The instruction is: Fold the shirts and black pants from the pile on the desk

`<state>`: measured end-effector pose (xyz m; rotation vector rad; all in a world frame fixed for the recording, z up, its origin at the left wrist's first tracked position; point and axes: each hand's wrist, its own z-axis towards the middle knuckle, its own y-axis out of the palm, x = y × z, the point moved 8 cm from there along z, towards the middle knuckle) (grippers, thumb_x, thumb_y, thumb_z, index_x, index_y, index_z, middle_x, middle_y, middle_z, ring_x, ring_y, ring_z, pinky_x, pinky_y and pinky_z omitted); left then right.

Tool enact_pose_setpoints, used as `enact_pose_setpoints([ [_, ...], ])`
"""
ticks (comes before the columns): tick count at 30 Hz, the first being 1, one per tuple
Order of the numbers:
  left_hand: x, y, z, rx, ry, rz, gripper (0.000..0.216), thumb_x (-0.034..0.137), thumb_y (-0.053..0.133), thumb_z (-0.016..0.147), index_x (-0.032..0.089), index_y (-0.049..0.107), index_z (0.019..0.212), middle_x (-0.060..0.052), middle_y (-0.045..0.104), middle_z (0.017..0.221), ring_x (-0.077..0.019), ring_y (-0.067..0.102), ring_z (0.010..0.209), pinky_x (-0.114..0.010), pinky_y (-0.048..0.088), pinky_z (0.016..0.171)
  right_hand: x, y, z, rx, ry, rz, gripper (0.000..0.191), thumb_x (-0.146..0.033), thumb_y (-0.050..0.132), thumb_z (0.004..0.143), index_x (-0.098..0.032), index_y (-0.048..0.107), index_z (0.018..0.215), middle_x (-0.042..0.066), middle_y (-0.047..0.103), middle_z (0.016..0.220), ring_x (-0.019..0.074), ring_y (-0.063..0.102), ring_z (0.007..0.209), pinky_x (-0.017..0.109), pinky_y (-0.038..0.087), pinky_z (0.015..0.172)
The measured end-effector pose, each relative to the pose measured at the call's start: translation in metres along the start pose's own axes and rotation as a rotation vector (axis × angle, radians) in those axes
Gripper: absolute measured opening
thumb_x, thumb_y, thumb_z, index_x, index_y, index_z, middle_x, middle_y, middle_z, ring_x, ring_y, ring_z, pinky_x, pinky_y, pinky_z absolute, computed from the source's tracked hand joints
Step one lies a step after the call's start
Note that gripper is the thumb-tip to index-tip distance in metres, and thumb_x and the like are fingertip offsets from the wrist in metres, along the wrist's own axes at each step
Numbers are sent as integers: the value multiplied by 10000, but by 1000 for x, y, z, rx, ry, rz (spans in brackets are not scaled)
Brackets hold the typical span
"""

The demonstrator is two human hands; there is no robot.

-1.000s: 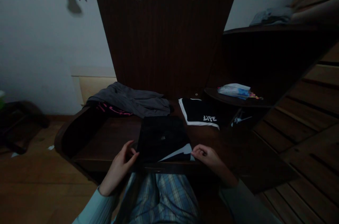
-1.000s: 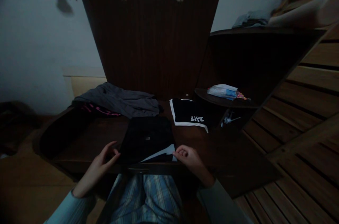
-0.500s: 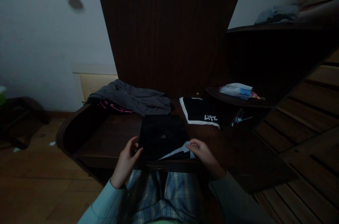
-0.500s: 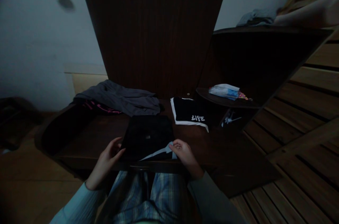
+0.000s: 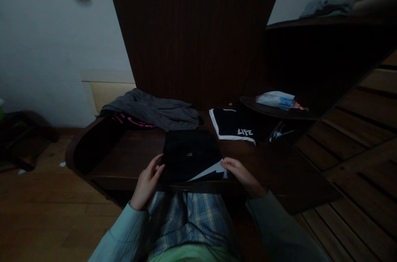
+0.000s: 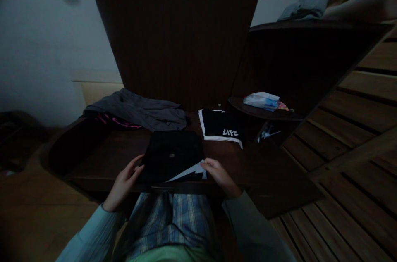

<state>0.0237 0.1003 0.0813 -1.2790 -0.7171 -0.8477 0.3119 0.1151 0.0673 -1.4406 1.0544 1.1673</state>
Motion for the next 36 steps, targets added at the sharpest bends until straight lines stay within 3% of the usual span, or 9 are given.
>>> enact_pose_setpoints([
  [5, -6, -6, -7, 49, 33, -55, 453, 439, 402, 798, 188, 493, 1164, -63, 614, 1060, -195, 550, 999, -297, 415, 861, 7, 3, -6, -78, 6, -6, 350, -493, 583, 625, -175, 461, 546, -33, 415, 575, 111, 393, 576, 238, 315, 550],
  [8, -14, -9, -11, 51, 33, -56, 440, 426, 399, 801, 188, 504, 1155, -77, 570, 1142, -206, 516, 1053, -325, 389, 902, 4, 5, -10, -100, -77, -78, 369, -466, 564, 657, -175, 411, 490, -12, 431, 625, 118, 400, 598, 243, 318, 550],
  [13, -10, -12, -16, 25, 61, 4, 380, 412, 426, 767, 197, 589, 1034, -67, 633, 985, -212, 551, 960, -355, 406, 879, -7, 8, -16, -72, -218, -212, 361, -400, 531, 692, -187, 354, 459, -5, 413, 626, 131, 416, 614, 249, 324, 563],
  [19, 1, -13, -17, 63, 100, 85, 364, 380, 458, 740, 206, 569, 1040, 8, 618, 632, -199, 580, 836, -424, 269, 1008, -9, 10, -19, -61, -222, -304, 361, -418, 500, 723, -189, 394, 464, 15, 478, 679, 148, 456, 662, 254, 348, 597],
  [31, -1, -7, -18, 35, 135, 171, 336, 331, 440, 732, 218, 559, 1025, 69, 519, 570, -135, 576, 680, -449, 195, 1047, -14, 13, -24, -1, -261, -446, 311, -280, 508, 692, -184, 419, 410, 44, 573, 738, 172, 522, 689, 270, 381, 628],
  [36, -1, -6, -18, 33, 137, 208, 320, 340, 440, 751, 231, 540, 1036, 55, 568, 633, -140, 583, 684, -461, 211, 1036, -16, 11, -29, 108, -337, -501, 164, -229, 505, 691, -196, 464, 536, 62, 595, 901, 197, 548, 867, 290, 412, 747],
])
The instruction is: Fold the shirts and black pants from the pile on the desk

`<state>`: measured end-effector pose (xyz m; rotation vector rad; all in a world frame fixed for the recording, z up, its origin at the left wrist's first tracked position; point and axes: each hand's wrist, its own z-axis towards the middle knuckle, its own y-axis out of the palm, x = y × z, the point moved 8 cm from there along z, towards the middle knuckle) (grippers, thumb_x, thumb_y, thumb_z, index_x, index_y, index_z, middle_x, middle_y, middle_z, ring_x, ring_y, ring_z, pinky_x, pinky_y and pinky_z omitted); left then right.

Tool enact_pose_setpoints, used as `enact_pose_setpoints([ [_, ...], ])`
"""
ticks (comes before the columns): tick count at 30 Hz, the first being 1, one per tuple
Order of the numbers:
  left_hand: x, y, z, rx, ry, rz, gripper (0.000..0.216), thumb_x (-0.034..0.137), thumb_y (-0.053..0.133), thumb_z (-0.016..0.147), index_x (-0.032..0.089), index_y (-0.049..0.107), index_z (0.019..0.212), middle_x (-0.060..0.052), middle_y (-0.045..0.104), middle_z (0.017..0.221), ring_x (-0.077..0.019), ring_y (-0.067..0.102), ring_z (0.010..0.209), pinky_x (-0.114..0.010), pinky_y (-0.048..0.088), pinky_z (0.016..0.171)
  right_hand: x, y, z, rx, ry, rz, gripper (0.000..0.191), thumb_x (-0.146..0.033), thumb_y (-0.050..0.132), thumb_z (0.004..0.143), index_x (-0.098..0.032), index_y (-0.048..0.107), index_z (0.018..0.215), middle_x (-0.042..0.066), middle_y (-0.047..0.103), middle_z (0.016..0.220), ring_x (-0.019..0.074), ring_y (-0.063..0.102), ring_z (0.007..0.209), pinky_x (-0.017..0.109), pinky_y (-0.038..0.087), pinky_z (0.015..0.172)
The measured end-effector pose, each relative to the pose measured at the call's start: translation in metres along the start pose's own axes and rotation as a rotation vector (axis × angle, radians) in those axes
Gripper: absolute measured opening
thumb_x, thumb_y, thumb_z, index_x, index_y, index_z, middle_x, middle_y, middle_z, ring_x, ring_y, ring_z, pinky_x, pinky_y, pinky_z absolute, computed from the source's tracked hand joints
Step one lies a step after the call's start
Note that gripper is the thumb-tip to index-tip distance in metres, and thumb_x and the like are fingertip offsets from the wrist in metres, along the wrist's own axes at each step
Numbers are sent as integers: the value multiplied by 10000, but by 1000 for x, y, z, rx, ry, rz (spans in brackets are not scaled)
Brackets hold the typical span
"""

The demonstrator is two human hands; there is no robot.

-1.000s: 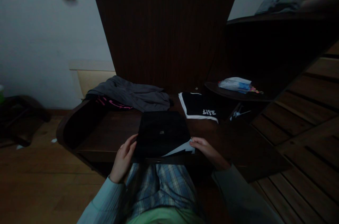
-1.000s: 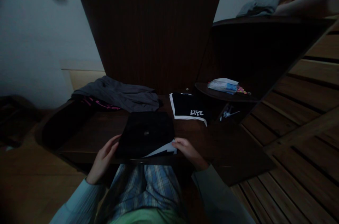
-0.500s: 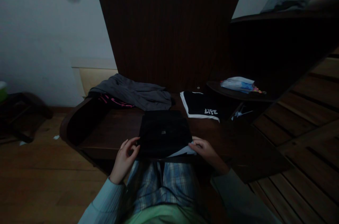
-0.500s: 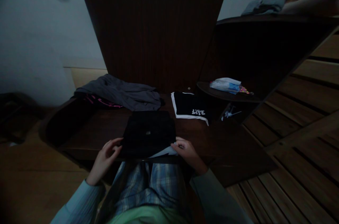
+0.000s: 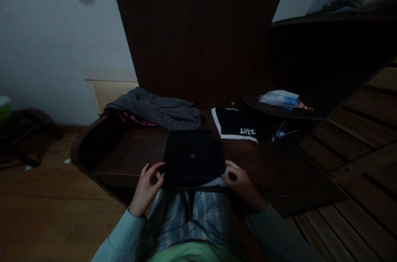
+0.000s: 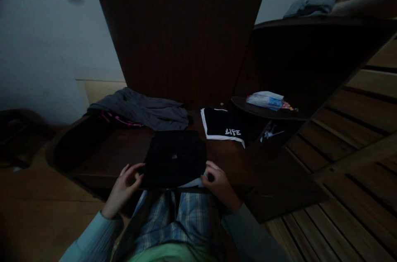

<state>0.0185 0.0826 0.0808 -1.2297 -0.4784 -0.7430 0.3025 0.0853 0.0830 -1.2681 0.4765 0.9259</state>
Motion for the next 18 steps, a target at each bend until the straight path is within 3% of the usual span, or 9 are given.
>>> enact_pose_setpoints([
  [2, 2, -2, 0, 26, 35, 18, 321, 350, 451, 754, 228, 540, 1037, -15, 620, 886, -185, 573, 890, -451, 264, 1010, 2, -3, -3, 63, -8, -24, 64, -230, 525, 684, -200, 533, 740, 65, 581, 994, 201, 528, 969, 314, 403, 838],
  [4, 5, -4, 0, 42, 85, 36, 342, 342, 447, 764, 221, 528, 1073, -72, 523, 1173, -226, 468, 1103, -431, 307, 985, 3, -8, -7, 119, -18, -64, 350, -250, 544, 686, -202, 498, 1030, 79, 515, 1152, 203, 467, 1092, 341, 366, 927],
  [6, 7, -1, 0, 7, 128, 53, 387, 302, 410, 789, 219, 475, 1162, -86, 393, 1321, -228, 368, 1207, -408, 314, 985, 3, -11, -10, 134, -34, -137, 548, -283, 550, 704, -212, 382, 1221, 92, 388, 1307, 209, 380, 1193, 358, 325, 982],
  [8, 9, 6, 2, -78, 162, 86, 444, 262, 369, 807, 225, 395, 1249, -81, 355, 1357, -211, 336, 1236, -401, 292, 1003, 2, -8, -12, 75, -67, -239, 557, -314, 524, 745, -236, 354, 1270, 82, 324, 1367, 217, 324, 1238, 381, 293, 1008],
  [10, 10, 14, 5, -160, 180, 149, 475, 248, 347, 814, 231, 346, 1289, -75, 381, 1347, -204, 333, 1242, -416, 265, 1018, 2, -1, -13, -17, -99, -340, 472, -334, 461, 800, -264, 386, 1261, 65, 363, 1354, 218, 316, 1247, 423, 254, 1022],
  [14, 11, 23, 15, -246, 183, 286, 465, 259, 324, 826, 208, 358, 1288, -83, 398, 1338, -209, 318, 1252, -441, 246, 1020, 10, 4, -8, -112, -76, -470, 433, -371, 378, 847, -269, 384, 1268, 60, 408, 1329, 214, 301, 1256, 486, 194, 1025],
  [18, 14, 27, 27, -282, 204, 339, 459, 251, 337, 821, 187, 380, 1274, -97, 397, 1337, -205, 328, 1246, -419, 279, 1004, 20, 3, 6, -151, -58, -504, 421, -368, 381, 845, -252, 415, 1248, 68, 417, 1322, 215, 313, 1251, 478, 228, 1007],
])
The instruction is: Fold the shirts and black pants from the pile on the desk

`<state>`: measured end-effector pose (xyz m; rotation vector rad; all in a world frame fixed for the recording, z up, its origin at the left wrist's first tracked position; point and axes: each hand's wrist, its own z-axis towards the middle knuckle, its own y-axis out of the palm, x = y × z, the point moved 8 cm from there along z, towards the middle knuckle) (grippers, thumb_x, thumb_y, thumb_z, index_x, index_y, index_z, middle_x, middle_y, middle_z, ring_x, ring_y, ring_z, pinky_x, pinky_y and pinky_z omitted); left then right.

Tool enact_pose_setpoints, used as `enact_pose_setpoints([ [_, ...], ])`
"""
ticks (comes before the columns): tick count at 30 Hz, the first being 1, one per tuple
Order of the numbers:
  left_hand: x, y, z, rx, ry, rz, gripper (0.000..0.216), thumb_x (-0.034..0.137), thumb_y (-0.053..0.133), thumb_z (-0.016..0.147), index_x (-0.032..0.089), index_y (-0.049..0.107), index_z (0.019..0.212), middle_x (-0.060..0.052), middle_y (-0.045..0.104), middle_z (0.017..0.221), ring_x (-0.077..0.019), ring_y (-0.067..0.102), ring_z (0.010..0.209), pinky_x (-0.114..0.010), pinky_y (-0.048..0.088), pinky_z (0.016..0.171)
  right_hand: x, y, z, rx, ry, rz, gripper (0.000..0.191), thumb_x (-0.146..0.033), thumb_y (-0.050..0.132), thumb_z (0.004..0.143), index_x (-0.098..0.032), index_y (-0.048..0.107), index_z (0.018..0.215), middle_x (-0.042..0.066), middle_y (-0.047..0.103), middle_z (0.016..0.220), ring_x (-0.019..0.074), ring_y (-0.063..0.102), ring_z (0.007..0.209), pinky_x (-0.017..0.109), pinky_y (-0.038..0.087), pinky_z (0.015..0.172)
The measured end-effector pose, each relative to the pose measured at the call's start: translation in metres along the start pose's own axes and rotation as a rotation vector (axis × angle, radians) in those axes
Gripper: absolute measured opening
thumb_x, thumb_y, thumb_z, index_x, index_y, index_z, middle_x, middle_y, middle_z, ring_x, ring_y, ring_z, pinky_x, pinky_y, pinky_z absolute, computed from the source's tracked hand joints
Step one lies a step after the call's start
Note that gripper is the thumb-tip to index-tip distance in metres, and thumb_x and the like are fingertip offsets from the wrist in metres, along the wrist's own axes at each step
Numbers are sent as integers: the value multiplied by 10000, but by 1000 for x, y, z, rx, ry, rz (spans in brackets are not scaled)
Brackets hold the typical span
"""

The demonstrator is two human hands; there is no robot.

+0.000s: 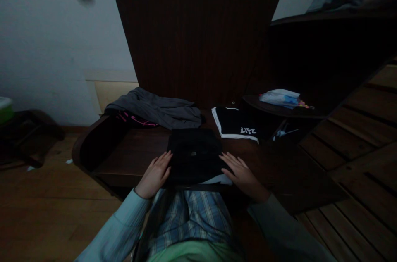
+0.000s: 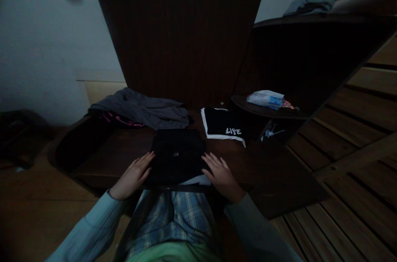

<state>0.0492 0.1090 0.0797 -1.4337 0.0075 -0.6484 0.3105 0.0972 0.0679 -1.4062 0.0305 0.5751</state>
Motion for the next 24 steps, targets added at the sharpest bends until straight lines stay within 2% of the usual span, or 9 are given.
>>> enact_pose_setpoints([
  [5, 2, -6, 6, 116, 16, 4, 399, 240, 369, 813, 204, 463, 1199, -75, 486, 1261, -203, 407, 1182, -396, 328, 973, 0, -10, 16, 112, -7, -12, 318, -260, 393, 835, -234, 536, 1118, 63, 548, 1194, 209, 447, 1150, 428, 318, 960],
  [7, 4, -10, 5, 189, 13, 8, 349, 248, 386, 808, 211, 524, 1126, -68, 533, 1184, -207, 464, 1106, -381, 365, 939, -4, -16, 21, 159, -12, -20, 276, -218, 388, 831, -223, 590, 1019, 60, 609, 1081, 204, 516, 1054, 392, 367, 916],
  [10, 5, -22, 4, 278, -25, 26, 287, 253, 410, 790, 215, 592, 1009, -68, 566, 1010, -203, 529, 948, -337, 433, 836, -12, -28, 28, 207, -12, -54, 241, -197, 393, 822, -223, 624, 884, 59, 616, 991, 198, 551, 941, 341, 418, 825],
  [12, 3, -32, 9, 281, -69, 39, 275, 261, 403, 791, 217, 599, 980, -60, 567, 922, -192, 552, 872, -302, 449, 776, -16, -39, 35, 240, -4, -81, 236, -197, 390, 822, -221, 622, 853, 67, 592, 990, 195, 550, 906, 316, 426, 776],
  [15, -3, -46, 22, 214, -175, 17, 271, 299, 377, 809, 225, 580, 972, -47, 612, 858, -188, 590, 812, -270, 444, 710, -20, -59, 47, 283, 18, -85, 233, -209, 376, 830, -212, 604, 878, 68, 589, 950, 194, 557, 857, 294, 419, 719],
  [18, -6, -55, 34, 219, -280, -113, 253, 324, 338, 827, 206, 540, 924, -30, 639, 690, -188, 619, 687, -260, 435, 625, -22, -77, 59, 334, 92, -57, 227, -240, 369, 839, -213, 579, 920, 55, 619, 839, 197, 575, 779, 286, 401, 663],
  [21, -1, -47, 37, 277, -304, -368, 234, 335, 294, 845, 194, 469, 912, 7, 611, 557, -162, 608, 541, -247, 433, 549, -16, -79, 60, 361, 237, 24, 236, -276, 354, 847, -208, 552, 957, 21, 594, 609, 189, 578, 634, 276, 382, 602],
  [24, 2, -24, 28, 318, -320, -595, 231, 351, 301, 841, 190, 428, 949, -4, 634, 615, -155, 616, 536, -248, 448, 528, -14, -63, 50, 372, 300, 174, 262, -307, 325, 854, -192, 533, 963, -8, 536, 506, 167, 557, 527, 264, 381, 569],
])
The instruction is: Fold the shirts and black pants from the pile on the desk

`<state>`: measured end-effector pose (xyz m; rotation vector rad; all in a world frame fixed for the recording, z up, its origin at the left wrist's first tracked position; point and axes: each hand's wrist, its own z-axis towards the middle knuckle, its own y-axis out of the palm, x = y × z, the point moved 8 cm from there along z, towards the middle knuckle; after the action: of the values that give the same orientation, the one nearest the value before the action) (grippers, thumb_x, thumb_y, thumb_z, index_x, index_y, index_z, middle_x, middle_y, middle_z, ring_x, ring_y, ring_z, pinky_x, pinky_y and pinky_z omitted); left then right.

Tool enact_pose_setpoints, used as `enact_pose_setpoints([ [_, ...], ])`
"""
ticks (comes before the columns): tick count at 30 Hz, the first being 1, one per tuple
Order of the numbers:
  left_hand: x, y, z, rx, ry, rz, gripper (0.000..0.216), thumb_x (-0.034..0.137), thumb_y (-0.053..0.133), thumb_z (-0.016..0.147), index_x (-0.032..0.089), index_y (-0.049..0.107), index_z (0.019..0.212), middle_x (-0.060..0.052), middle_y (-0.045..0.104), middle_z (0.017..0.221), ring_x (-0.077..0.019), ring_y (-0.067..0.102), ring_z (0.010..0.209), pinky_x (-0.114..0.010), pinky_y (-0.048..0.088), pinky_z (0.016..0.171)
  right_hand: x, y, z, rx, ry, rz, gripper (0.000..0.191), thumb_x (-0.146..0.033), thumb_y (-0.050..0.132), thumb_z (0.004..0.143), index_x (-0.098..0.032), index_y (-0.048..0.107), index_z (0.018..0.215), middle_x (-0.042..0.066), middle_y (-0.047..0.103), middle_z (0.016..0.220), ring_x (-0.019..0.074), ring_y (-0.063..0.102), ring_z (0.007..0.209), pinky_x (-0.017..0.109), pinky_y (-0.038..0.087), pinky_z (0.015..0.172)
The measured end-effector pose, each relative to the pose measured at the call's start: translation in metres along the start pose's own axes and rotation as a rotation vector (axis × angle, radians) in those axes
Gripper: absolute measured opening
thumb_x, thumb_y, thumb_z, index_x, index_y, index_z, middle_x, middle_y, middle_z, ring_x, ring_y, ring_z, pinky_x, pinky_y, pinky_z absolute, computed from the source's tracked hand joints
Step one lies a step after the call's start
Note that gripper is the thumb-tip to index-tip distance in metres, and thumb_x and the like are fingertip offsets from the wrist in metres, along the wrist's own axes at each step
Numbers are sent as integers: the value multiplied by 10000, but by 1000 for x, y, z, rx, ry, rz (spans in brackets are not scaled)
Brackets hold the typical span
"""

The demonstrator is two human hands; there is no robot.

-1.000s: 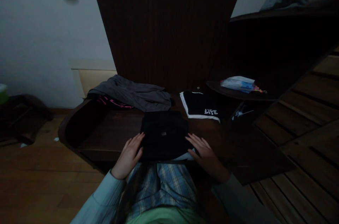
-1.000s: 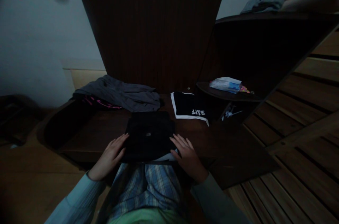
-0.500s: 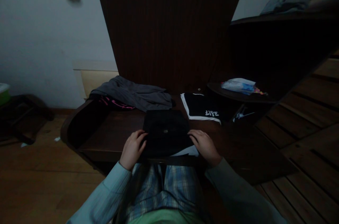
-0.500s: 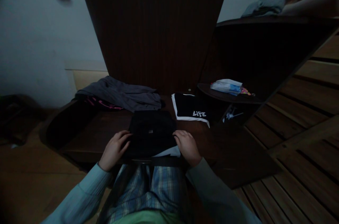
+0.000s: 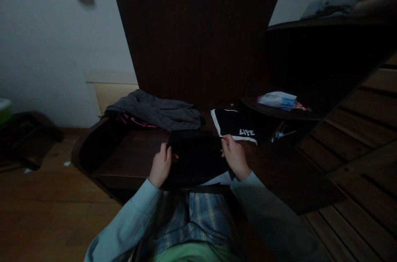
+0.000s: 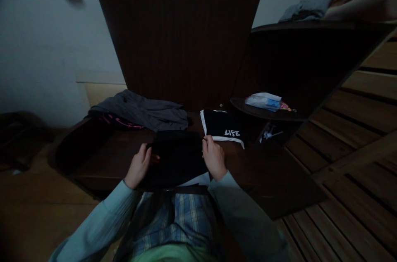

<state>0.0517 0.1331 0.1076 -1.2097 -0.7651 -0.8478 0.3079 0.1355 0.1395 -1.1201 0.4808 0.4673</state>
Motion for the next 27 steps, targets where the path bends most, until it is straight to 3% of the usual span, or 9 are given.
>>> enact_pose_setpoints([
  [5, -17, 5, -21, 55, -6, -85, 321, 333, 412, 788, 183, 433, 1071, 9, 609, 641, -162, 613, 614, -256, 455, 569, 15, 23, -36, -24, 91, 325, 403, -446, 359, 819, -170, 477, 1087, -15, 538, 617, 124, 552, 458, 245, 428, 532],
  [9, -17, 9, -19, -74, 10, -147, 359, 303, 454, 750, 180, 486, 1085, -9, 622, 755, -153, 593, 675, -253, 456, 618, 25, 35, -48, -81, 238, 494, 597, -562, 396, 751, -170, 414, 1201, -18, 556, 654, 119, 560, 432, 238, 453, 460],
  [13, -11, 11, -16, -150, 44, -205, 272, 321, 453, 745, 168, 583, 928, -36, 622, 907, -164, 586, 775, -255, 456, 678, 32, 48, -46, -156, 287, 600, 581, -571, 438, 707, -164, 518, 1114, 17, 611, 695, 141, 596, 507, 234, 461, 442],
  [18, -9, 10, -21, -112, 113, -151, 244, 289, 541, 705, 175, 560, 919, -31, 608, 934, -161, 581, 795, -258, 461, 698, 41, 51, -50, -21, 160, 553, 459, -437, 553, 663, -112, 584, 986, 64, 614, 734, 170, 598, 638, 273, 510, 555],
  [24, -11, -1, -28, 15, 259, -158, 286, 192, 544, 690, 192, 517, 975, -28, 585, 970, -164, 550, 937, -277, 425, 837, 19, 37, -65, 63, -112, 536, 376, -236, 511, 722, -184, 502, 1094, 98, 517, 1105, 137, 581, 768, 252, 536, 629],
  [27, -16, -5, -29, 72, 244, -188, 249, 201, 558, 680, 192, 528, 927, -23, 593, 932, -160, 562, 900, -270, 435, 811, 20, 31, -68, 112, -107, 542, 343, -183, 493, 706, -199, 500, 1048, 82, 512, 1072, 153, 568, 848, 240, 537, 618],
])
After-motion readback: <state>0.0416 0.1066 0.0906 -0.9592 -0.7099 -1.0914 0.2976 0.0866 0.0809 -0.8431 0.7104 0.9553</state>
